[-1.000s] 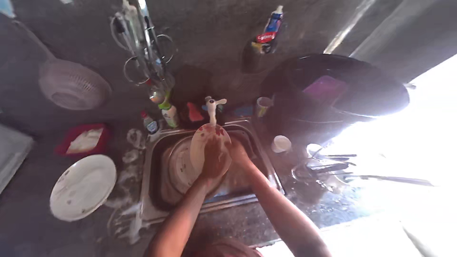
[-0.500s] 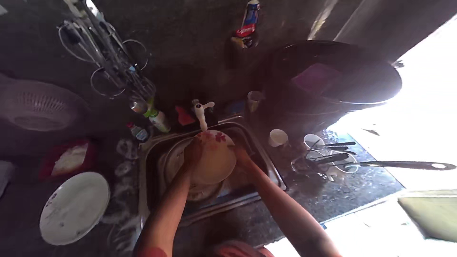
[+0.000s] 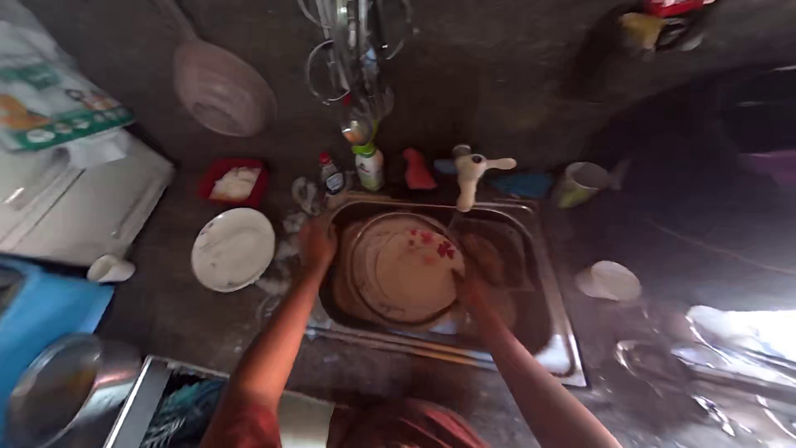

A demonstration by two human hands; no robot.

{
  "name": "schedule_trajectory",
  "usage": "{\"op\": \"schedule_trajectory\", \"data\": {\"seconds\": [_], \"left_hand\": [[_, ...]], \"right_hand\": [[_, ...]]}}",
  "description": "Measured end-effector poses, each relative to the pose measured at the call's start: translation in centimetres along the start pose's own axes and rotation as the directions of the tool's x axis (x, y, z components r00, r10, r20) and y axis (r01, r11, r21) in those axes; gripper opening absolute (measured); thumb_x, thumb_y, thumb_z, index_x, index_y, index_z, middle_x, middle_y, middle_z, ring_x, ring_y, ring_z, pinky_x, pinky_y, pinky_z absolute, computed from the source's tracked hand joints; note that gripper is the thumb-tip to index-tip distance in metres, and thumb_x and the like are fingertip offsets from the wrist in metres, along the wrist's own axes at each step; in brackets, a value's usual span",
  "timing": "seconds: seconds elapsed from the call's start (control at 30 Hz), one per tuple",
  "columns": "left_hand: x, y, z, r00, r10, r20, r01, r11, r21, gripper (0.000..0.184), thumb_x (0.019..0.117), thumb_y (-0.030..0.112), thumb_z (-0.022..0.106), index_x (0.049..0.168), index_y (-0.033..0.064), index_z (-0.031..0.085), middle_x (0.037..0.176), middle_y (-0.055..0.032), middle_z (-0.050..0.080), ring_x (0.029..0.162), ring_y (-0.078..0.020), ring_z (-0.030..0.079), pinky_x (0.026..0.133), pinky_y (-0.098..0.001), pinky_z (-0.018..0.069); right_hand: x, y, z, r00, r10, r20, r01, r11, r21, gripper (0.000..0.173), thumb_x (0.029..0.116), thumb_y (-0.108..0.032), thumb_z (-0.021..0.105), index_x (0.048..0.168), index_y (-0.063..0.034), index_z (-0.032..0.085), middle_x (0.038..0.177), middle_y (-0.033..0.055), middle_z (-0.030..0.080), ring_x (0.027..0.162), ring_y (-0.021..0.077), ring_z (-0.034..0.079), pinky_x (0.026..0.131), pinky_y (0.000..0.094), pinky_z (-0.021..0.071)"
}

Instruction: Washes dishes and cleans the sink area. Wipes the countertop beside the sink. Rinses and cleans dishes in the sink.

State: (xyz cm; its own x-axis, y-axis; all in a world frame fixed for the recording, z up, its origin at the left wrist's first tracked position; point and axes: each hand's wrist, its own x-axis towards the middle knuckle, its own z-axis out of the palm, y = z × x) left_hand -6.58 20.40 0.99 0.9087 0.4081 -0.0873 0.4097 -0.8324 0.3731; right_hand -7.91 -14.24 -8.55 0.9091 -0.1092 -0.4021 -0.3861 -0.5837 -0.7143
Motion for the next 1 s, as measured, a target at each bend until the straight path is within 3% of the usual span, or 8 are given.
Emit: {"op": "schedule_trajectory", "data": {"seconds": [0.13,0.23,0.33,0.4,0.57,0.67,0.87,1.0], "left_hand": [[2.3,-17.0,-5.1,0.906,-0.322,-0.277,0.368,0.920,0.134,0.077,0.0970,0.038,0.067,0.155,-0.0017,0.036,0.160,-0.0378,0.024,0.148,-0.0570,0.025,0.114,-0.0755,0.0241],[2.0,-24.9,-7.9,0.774,-0.607,-0.179,0.593,0.795,-0.127,0.101,0.0872,0.037,0.081,0.157,-0.0071,0.024,0.159,-0.0389,0.025,0.147,-0.0545,0.029,0.116,-0.0673,0.0302],[2.9,-30.8,-6.5,0.805,-0.592,-0.037,0.497,0.708,-0.502,0.079,0.0863,0.025,0.084,0.144,-0.0112,0.045,0.142,-0.0344,0.052,0.135,-0.0448,0.051,0.114,-0.0581,0.0403],[2.5,-32.2,-5.6,0.825,-0.566,-0.013,0.455,0.677,-0.579,0.073,0.0892,0.023,0.081,0.146,-0.0060,0.046,0.141,-0.0308,0.055,0.133,-0.0418,0.054,0.112,-0.0580,0.0426],[-0.7,-29.2,-4.1,0.869,-0.495,-0.008,0.349,0.625,-0.698,0.070,0.0940,0.011,0.073,0.152,-0.0027,0.037,0.144,-0.0284,0.052,0.129,-0.0360,0.057,0.107,-0.0517,0.0495],[-3.0,-26.6,-2.6,0.873,-0.486,-0.031,0.307,0.598,-0.740,0.075,0.0945,0.009,0.070,0.156,-0.0015,0.029,0.148,-0.0276,0.048,0.133,-0.0328,0.054,0.108,-0.0480,0.0485],[-6.6,-18.3,-0.2,0.919,-0.395,-0.005,0.294,0.693,-0.658,0.078,0.0936,0.011,0.072,0.155,-0.0071,0.028,0.148,-0.0318,0.046,0.135,-0.0354,0.052,0.112,-0.0473,0.0443],[-6.4,-8.0,1.5,0.963,-0.205,0.173,0.264,0.837,-0.479,0.080,0.0961,0.021,0.072,0.155,-0.0097,0.028,0.151,-0.0341,0.043,0.142,-0.0419,0.044,0.119,-0.0522,0.0344]], "right_hand": [[-0.4,-2.1,1.6,0.990,-0.071,-0.121,0.034,0.959,-0.282,0.063,0.1014,-0.025,0.061,0.155,-0.0021,0.038,0.157,0.0310,0.036,0.143,0.0498,0.038,0.114,0.0640,0.0356],[-1.4,-6.3,2.6,0.986,-0.109,-0.124,0.074,0.963,-0.260,0.061,0.0992,-0.025,0.064,0.151,-0.0008,0.043,0.156,0.0315,0.037,0.143,0.0491,0.038,0.115,0.0614,0.0340],[-2.6,-11.2,7.0,0.936,-0.302,0.183,0.314,0.948,-0.044,0.051,0.1004,-0.014,0.060,0.145,0.0067,0.047,0.150,0.0308,0.046,0.139,0.0412,0.047,0.114,0.0505,0.0405],[-3.3,-15.4,11.3,0.841,-0.347,0.414,0.323,0.937,0.130,0.048,0.1027,-0.011,0.058,0.145,0.0076,0.045,0.147,0.0288,0.049,0.133,0.0346,0.054,0.110,0.0418,0.0462],[-1.7,-23.6,23.1,0.712,-0.247,0.657,0.043,0.949,0.312,0.055,0.1081,-0.030,0.053,0.155,-0.0054,0.038,0.141,0.0253,0.056,0.119,0.0353,0.064,0.097,0.0482,0.0544],[-2.4,-25.2,25.6,0.695,-0.219,0.685,-0.023,0.946,0.325,0.054,0.1087,-0.034,0.051,0.154,-0.0085,0.039,0.140,0.0274,0.055,0.114,0.0396,0.065,0.091,0.0531,0.0566],[-3.3,-19.6,18.2,0.820,-0.191,0.540,0.096,0.975,0.200,0.055,0.1064,-0.023,0.055,0.153,0.0027,0.040,0.148,0.0279,0.050,0.137,0.0366,0.051,0.115,0.0507,0.0400],[-3.8,-11.8,9.5,0.935,-0.072,0.347,-0.035,0.956,0.291,0.049,0.1057,-0.019,0.056,0.147,0.0038,0.044,0.136,0.0265,0.058,0.121,0.0325,0.062,0.102,0.0475,0.0513]]}}
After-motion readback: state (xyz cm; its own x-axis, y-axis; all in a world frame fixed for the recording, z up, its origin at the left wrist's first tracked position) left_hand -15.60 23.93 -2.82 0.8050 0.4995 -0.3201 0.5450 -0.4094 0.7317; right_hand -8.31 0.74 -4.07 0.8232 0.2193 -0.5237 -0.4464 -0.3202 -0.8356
